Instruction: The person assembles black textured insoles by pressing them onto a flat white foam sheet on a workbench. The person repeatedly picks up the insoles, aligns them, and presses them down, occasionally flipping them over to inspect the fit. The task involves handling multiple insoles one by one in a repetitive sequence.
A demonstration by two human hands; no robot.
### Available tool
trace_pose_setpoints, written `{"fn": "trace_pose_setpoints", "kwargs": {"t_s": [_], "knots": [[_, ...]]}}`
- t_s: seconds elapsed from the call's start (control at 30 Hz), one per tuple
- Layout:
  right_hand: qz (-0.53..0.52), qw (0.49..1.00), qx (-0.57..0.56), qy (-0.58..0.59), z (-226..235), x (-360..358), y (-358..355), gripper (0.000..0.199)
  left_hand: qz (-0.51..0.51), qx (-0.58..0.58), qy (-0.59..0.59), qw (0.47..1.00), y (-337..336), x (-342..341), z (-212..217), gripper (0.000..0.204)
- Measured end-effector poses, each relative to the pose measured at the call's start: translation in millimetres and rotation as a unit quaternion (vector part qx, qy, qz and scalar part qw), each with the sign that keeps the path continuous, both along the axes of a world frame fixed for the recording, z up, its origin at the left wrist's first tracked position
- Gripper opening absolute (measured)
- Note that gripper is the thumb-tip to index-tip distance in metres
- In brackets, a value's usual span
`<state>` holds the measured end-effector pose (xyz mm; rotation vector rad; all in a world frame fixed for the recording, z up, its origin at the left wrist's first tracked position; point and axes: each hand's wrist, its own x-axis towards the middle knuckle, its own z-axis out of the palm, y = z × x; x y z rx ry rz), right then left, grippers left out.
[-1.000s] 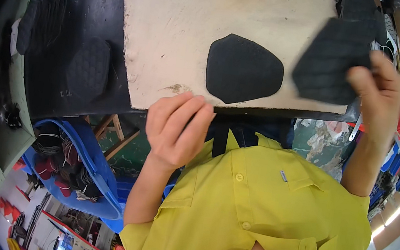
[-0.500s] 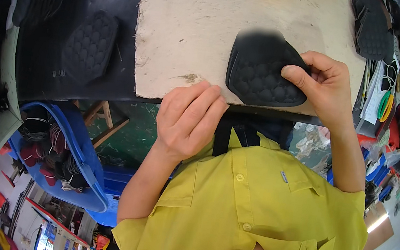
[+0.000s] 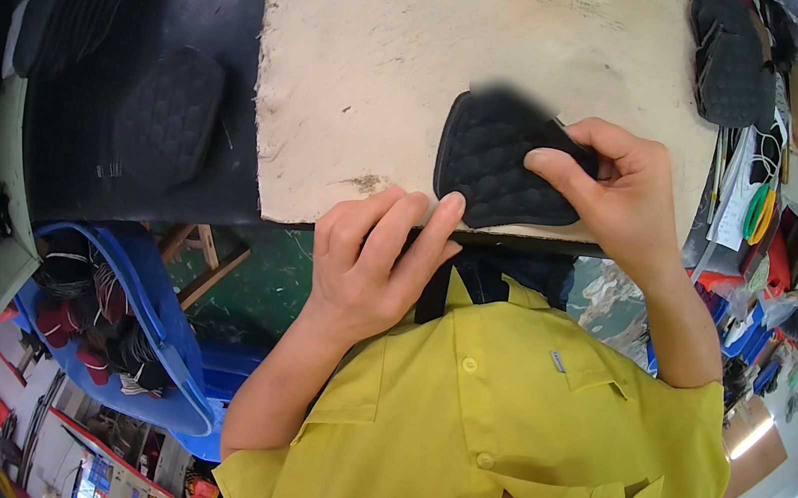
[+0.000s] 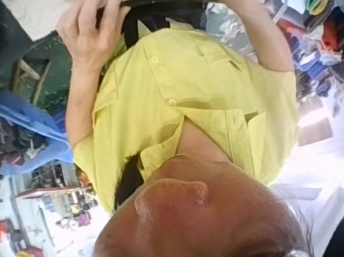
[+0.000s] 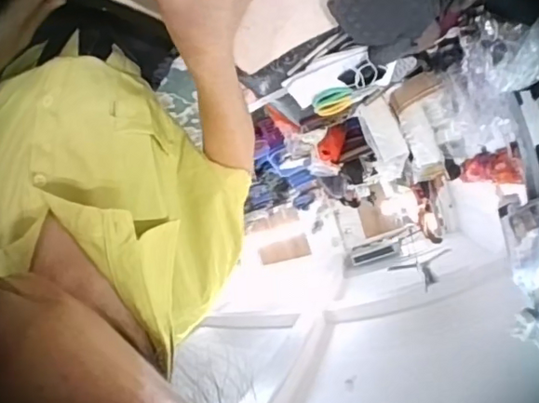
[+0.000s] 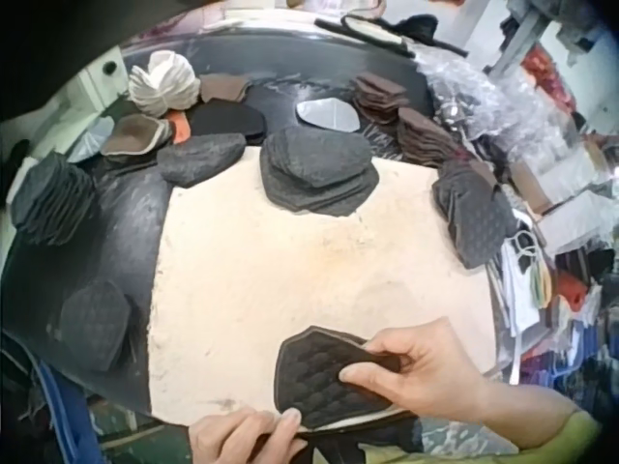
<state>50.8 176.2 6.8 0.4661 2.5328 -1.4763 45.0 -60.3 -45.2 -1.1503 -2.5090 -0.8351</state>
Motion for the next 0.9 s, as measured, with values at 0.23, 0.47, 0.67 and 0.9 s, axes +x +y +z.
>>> {"fn": "trace_pose_setpoints", "kwargs": {"t_s": [0.23, 0.47, 0.67, 0.9], "knots": [[0.069, 0.972, 0.155, 0.160, -6.6, 1.5, -6.0, 0.018, -0.058, -0.063, -0.111, 0.990, 46.9, -14.1, 30.4, 0.071], [-0.031, 0.976, 0.106, 0.189, -7.2, 26.9, 0.7, 0.015, -0.036, -0.182, -0.052, 0.981, 53.6, -8.1, 28.1, 0.095], [-0.095, 0.995, 0.004, 0.036, -4.8, 18.9, 7.4, 0.012, -0.040, -0.184, -0.058, 0.980, 54.8, -5.7, 27.2, 0.081], [0.000, 0.938, 0.186, 0.293, -3.9, 28.8, 11.5, 0.018, -0.023, 0.045, -0.184, 0.982, 38.9, -18.7, 37.3, 0.075]]}}
